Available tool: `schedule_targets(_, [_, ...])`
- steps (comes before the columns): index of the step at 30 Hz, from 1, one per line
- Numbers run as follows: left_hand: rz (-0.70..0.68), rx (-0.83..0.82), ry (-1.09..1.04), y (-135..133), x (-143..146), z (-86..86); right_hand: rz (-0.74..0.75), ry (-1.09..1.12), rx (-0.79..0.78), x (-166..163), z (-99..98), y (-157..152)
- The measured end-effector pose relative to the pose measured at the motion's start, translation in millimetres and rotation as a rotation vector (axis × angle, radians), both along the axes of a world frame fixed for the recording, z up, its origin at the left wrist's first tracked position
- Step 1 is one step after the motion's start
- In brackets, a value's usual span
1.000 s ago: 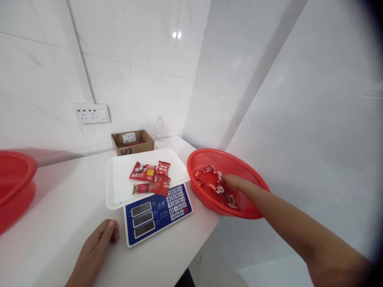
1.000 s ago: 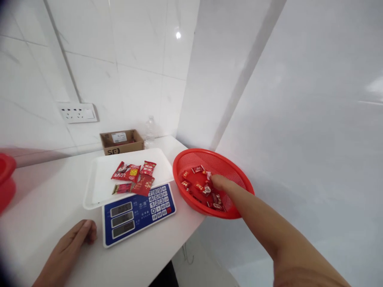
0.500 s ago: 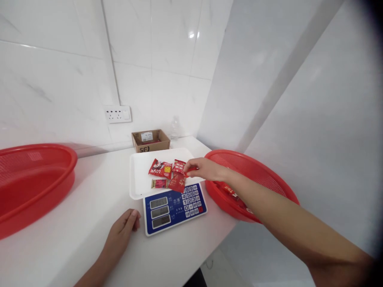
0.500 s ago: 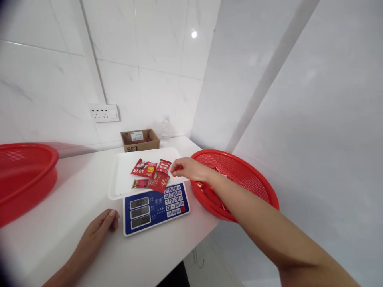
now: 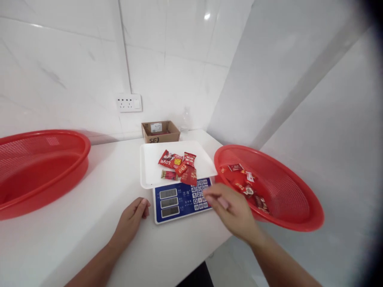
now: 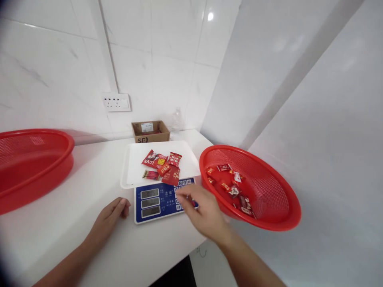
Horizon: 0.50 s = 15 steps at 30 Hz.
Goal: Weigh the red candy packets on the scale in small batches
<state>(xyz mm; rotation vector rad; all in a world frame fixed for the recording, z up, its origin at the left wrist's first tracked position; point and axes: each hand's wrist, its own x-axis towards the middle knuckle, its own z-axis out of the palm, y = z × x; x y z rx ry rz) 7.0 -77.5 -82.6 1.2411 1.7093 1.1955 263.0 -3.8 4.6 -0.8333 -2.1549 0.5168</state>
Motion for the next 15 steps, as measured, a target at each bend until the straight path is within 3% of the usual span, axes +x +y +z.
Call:
schedule_targets(4, [0.002,-0.004,0.014,-0.6,0.7,0.9,0.106,-0.123,-0.341,-3.5,-71.4,-39.0])
schedule_targets(7, [0.011,-0.008,0.036,-0.7,1.1,0.4,0.090,-0.172,-0.441,-13.3,-103.9,-49.3])
schedule_targets(11, [0.045,0.018,0.103,-3.1,5.0,-0.7,0.071,-0.127,-0.497,-16.9,-109.4,-47.9])
schedule_targets(15, [0.164,0.085,0.258,-11.4,0.6,7.7,0.083,-0.099,-0.502,-12.9,-105.8,-46.8])
